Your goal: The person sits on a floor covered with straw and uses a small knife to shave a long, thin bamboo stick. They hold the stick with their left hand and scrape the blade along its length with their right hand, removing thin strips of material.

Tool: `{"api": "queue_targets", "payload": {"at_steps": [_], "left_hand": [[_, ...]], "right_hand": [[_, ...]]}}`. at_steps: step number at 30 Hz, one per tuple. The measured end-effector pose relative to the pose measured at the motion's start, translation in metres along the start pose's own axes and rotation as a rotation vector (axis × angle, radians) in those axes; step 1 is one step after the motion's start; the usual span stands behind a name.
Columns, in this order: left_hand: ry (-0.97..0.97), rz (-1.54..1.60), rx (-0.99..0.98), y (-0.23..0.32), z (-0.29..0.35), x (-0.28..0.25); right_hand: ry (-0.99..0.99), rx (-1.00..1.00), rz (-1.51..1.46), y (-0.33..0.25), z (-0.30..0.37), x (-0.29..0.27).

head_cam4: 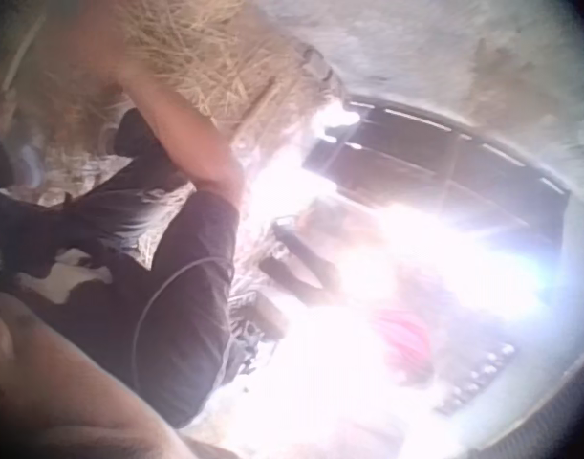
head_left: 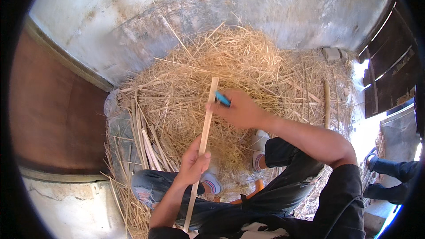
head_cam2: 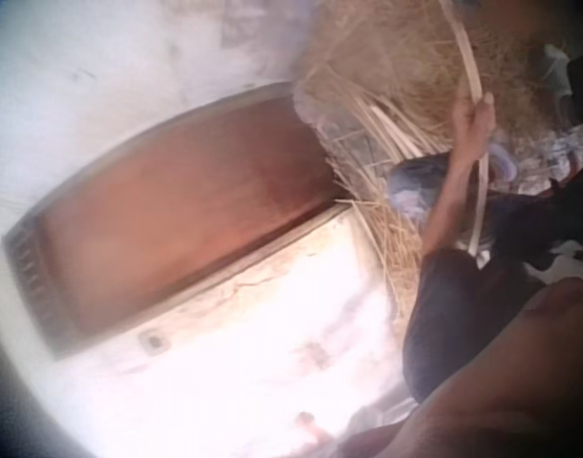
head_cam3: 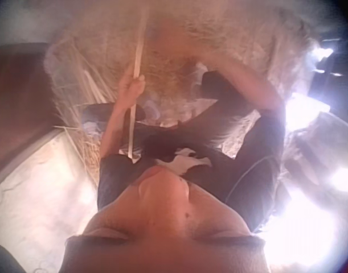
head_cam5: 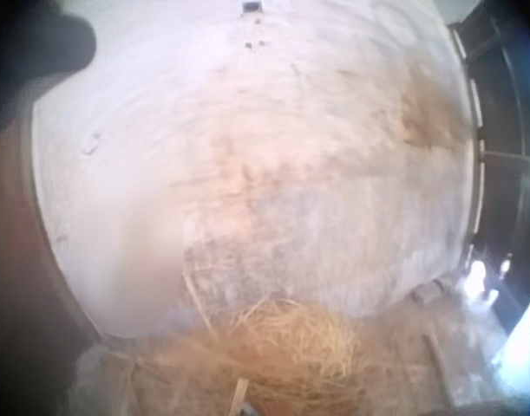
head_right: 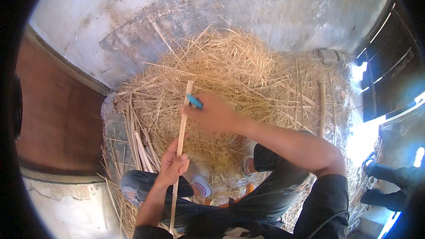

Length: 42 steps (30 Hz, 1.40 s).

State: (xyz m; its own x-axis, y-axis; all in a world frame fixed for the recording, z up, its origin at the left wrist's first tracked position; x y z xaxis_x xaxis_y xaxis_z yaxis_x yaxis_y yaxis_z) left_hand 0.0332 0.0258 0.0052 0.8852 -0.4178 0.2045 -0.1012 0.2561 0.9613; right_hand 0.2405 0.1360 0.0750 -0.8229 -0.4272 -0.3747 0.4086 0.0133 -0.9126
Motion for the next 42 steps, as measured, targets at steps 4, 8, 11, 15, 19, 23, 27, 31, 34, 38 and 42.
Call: {"api": "queue_targets", "payload": {"at_steps": [4,8,11,15,19,23,27,31,34,38,42], "left_hand": [[0.008,-0.043,-0.006,-0.002,-0.002,0.002],[0.067,-0.092,0.007,-0.001,-0.002,-0.008],[0.094,-0.087,-0.041,0.007,-0.005,-0.004],[0.103,-0.073,0.006,-0.003,-0.004,-0.012],[0.115,-0.181,-0.001,-0.002,0.005,-0.011],[0.101,-0.263,-0.003,-0.006,0.004,-0.011],[0.110,-0.153,-0.027,-0.006,0.005,-0.013],[0.151,-0.170,0.008,-0.004,0.005,-0.012],[0.106,-0.257,-0.019,-0.004,0.010,-0.010],[0.052,-0.286,-0.001,-0.004,0.009,-0.004],[0.118,-0.283,0.007,-0.008,0.007,-0.010]], "right_hand": [[0.327,-0.282,0.097,0.017,-0.015,-0.029],[0.232,-0.276,0.405,0.004,0.001,-0.023],[0.039,-0.235,0.554,0.008,0.017,0.016],[-0.058,-0.406,0.662,0.007,0.028,0.049],[0.075,-0.267,0.561,0.008,-0.006,-0.006],[0.185,-0.238,0.453,0.016,-0.006,-0.013],[-0.095,-0.270,0.622,0.010,0.016,0.026],[-0.055,-0.310,0.737,0.021,0.010,0.030],[0.273,-0.038,0.570,0.027,-0.032,-0.046],[0.608,-0.074,0.416,0.043,-0.018,-0.125],[0.501,-0.103,0.342,0.042,-0.007,-0.102]]}}
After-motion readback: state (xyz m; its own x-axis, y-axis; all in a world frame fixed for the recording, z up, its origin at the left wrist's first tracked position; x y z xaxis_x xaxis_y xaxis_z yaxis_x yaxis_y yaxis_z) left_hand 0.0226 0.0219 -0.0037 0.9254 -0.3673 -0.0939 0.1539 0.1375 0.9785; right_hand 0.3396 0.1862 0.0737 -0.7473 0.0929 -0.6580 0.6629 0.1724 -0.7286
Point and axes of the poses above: each hand's wrist, its own z-axis away from the middle knuckle, its own x-axis out of the palm, y = z × x, the point moved 3 cm from there along -z, towards the middle knuckle, and after that the axes turned 2 degrees about -x, right-handed, at the moved point
